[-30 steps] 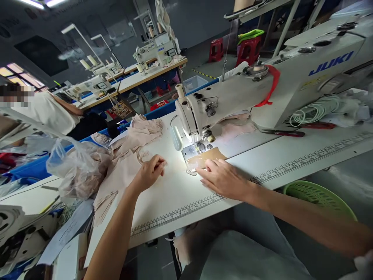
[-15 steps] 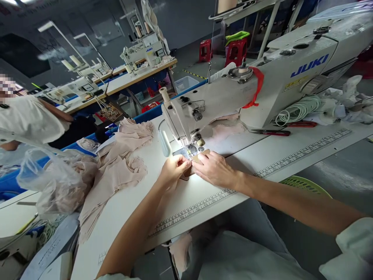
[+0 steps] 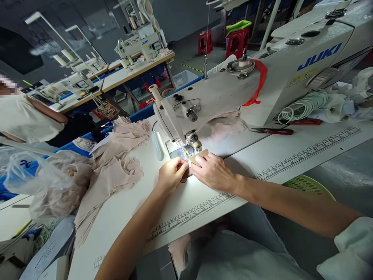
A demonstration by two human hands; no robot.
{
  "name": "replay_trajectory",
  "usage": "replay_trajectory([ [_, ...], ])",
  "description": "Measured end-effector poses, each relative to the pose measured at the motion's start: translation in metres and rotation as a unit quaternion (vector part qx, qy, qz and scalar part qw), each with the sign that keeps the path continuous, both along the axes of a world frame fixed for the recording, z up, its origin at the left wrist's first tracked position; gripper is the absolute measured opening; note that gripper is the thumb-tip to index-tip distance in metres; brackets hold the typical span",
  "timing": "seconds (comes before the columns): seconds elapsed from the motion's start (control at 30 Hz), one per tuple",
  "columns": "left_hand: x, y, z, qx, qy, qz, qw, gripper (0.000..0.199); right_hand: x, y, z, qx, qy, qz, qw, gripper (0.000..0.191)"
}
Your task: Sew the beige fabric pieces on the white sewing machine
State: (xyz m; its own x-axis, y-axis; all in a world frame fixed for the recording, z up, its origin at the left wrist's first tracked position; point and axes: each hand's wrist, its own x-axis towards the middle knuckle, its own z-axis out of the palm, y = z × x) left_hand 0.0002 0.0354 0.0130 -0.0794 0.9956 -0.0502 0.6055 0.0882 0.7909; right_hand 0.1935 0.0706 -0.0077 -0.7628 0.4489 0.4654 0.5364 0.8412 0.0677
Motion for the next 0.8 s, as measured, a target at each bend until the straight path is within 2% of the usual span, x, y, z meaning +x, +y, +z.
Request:
replay_trajectory([
  [0.07, 0.0, 0.001, 0.0, -0.008, 0.065, 0.007, 0.998, 0.02, 0.0, -0.001, 0.0, 0.001, 0.002, -0.003, 1.0, 0.031],
  [0.3, 0.002, 0.006, 0.008, -0.054, 0.123, 0.006, 0.991, 0.013, 0.005, -0.001, 0.0, -0.011, 0.022, 0.013, 1.0, 0.03],
  [0.53, -0.001, 0.012, 0.014, -0.087, 0.118, -0.013, 0.989, 0.011, 0.011, 0.004, 0.003, -0.047, -0.005, -0.004, 0.999, 0.031],
  [0.8, -0.004, 0.016, 0.014, -0.085, 0.118, -0.036, 0.989, 0.01, 0.012, 0.005, 0.005, -0.06, -0.001, -0.001, 0.998, 0.029],
])
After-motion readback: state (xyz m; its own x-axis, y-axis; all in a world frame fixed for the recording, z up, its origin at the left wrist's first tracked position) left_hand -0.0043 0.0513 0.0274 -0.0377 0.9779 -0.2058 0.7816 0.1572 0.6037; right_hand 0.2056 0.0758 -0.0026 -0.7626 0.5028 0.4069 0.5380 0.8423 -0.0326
